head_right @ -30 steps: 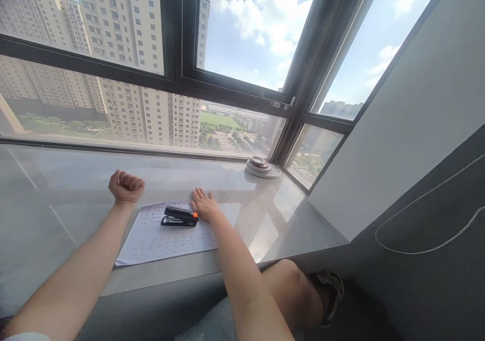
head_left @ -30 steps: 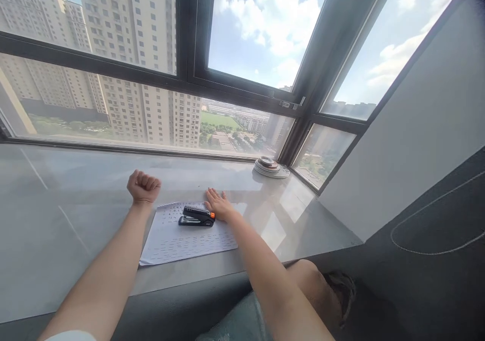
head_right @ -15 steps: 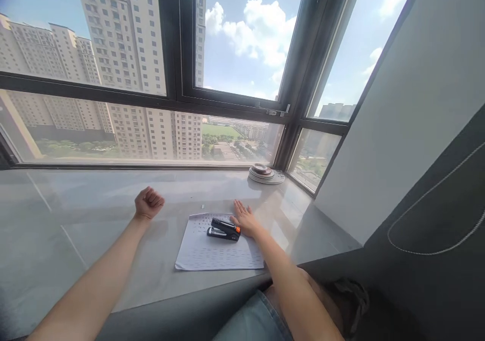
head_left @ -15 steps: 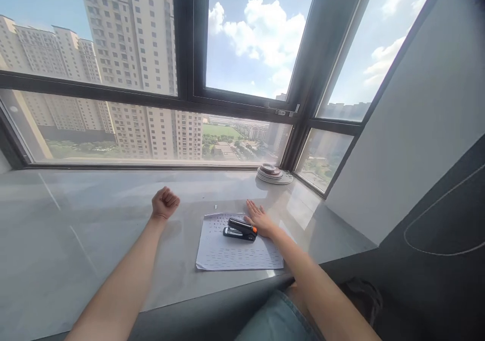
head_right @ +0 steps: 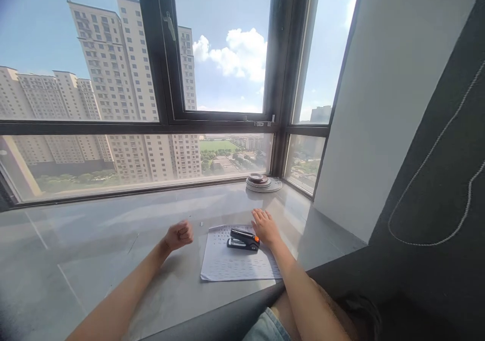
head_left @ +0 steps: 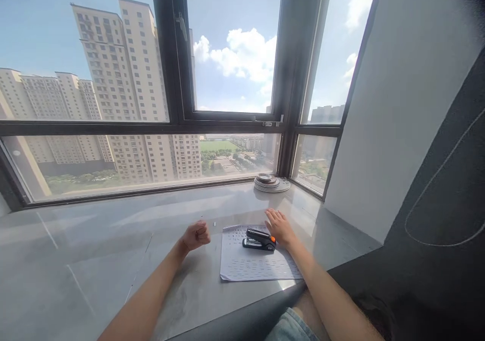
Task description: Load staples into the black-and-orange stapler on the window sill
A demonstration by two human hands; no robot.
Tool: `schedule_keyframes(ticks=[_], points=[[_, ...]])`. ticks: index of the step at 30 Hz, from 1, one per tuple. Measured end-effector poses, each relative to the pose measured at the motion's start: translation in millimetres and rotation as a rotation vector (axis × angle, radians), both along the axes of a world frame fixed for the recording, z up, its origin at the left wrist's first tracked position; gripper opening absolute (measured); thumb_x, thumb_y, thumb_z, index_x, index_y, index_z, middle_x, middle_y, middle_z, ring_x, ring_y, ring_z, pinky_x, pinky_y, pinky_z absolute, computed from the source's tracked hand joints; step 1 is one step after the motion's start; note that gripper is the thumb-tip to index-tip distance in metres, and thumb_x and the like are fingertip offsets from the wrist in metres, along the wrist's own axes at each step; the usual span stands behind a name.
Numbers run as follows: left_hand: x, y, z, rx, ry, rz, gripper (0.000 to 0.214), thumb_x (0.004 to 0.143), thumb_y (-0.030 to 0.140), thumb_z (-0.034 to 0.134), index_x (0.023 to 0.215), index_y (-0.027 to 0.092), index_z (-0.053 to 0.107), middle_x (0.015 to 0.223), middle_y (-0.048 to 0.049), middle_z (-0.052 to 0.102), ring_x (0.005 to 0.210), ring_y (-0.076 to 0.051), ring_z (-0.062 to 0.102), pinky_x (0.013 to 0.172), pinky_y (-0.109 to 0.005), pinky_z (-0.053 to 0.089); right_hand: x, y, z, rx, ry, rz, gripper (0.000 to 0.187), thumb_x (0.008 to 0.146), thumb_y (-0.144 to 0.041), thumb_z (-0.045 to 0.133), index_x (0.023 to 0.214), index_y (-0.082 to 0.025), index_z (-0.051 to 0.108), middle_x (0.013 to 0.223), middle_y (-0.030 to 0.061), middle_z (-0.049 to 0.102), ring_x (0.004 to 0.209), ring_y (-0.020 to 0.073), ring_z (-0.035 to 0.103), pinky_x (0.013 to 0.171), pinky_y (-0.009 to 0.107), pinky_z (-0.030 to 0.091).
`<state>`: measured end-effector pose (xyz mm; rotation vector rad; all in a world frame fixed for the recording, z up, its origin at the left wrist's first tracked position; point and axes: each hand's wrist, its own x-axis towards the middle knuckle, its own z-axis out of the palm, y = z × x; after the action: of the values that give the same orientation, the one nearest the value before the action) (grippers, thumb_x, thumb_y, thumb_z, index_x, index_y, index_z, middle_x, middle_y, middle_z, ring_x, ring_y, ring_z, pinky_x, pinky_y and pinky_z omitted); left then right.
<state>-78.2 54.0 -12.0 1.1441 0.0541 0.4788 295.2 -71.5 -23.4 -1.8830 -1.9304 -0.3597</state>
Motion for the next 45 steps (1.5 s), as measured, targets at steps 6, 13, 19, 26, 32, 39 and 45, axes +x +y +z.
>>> schedule_keyframes(ticks=[6,13,19,26,32,39,45], points=[[29,-38,-3.4,0.056,0.354,-0.224,0.072,0.08,0.062,0.077,0.051,0.021,0.026,0.048,0.0101,0.014,0.043,-0.004,0.011,0.044,-0.022,0.009,-8,-29,1.9,0.195,0.325,-0.197,0.052,0.1,-0.041,0.036,0.054,-0.024,0.053,0.058,0.0044,0.052,0.059,0.0176,0.044,0.062,0.032,0.031],[28,-37,-7.1,0.079,0.362,-0.258,0.075,0.072,0.062,0.084,0.05,0.02,0.026,0.047,0.0099,0.016,0.042,-0.003,0.013,0.042,-0.021,0.006,-13,-35,-8.0,-0.035,0.512,-0.087,0.059,0.087,-0.053,0.051,0.041,-0.023,0.028,0.046,-0.0036,0.024,0.052,0.0122,0.014,0.055,0.032,0.015],[27,-31,-11.4,0.002,0.316,-0.263,0.079,0.074,0.055,0.084,0.048,0.019,0.019,0.046,0.0091,0.013,0.039,-0.002,0.011,0.041,-0.021,0.005,-16,-34,-4.8,0.016,0.582,0.043,0.067,0.086,-0.064,0.052,0.042,-0.022,0.023,0.045,-0.0046,0.018,0.05,0.0108,0.013,0.054,0.031,0.017],[30,-38,-5.8,0.044,0.353,-0.229,0.074,0.073,0.053,0.086,0.049,0.02,0.025,0.046,0.0097,0.018,0.04,-0.002,0.012,0.04,-0.02,0.006,-38,-36,-1.0,0.109,0.642,0.241,0.039,0.093,-0.057,0.054,0.076,-0.022,0.055,0.078,0.0005,0.055,0.073,0.017,0.048,0.068,0.028,0.038],[30,-39,0.8,0.038,0.385,-0.251,0.041,0.085,0.053,0.076,0.077,0.018,0.056,0.047,0.0118,0.019,0.039,-0.004,0.008,0.036,-0.018,0.011,-49,-31,1.3,0.072,0.777,0.296,0.041,0.078,-0.055,0.071,0.079,-0.024,0.045,0.076,-0.0041,0.045,0.071,0.0149,0.041,0.067,0.026,0.034],[30,-38,-1.3,0.028,0.362,-0.221,0.014,0.082,0.026,0.073,0.079,0.018,0.061,0.046,0.0104,0.023,0.039,-0.005,0.01,0.037,-0.017,0.014,-40,-30,2.2,0.073,1.233,0.366,0.068,0.077,-0.07,0.065,0.054,-0.023,0.021,0.059,-0.0046,0.019,0.057,0.0124,0.02,0.057,0.029,0.022],[30,-32,-7.1,0.041,0.366,-0.208,0.042,0.072,0.022,0.072,0.05,0.019,0.037,0.043,0.0094,0.018,0.037,-0.003,0.01,0.036,-0.017,0.011,-36,-33,3.8,0.14,1.519,0.533,0.072,0.082,-0.06,0.069,0.05,-0.023,0.016,0.055,-0.0072,0.012,0.055,0.0103,0.014,0.056,0.03,0.019]])
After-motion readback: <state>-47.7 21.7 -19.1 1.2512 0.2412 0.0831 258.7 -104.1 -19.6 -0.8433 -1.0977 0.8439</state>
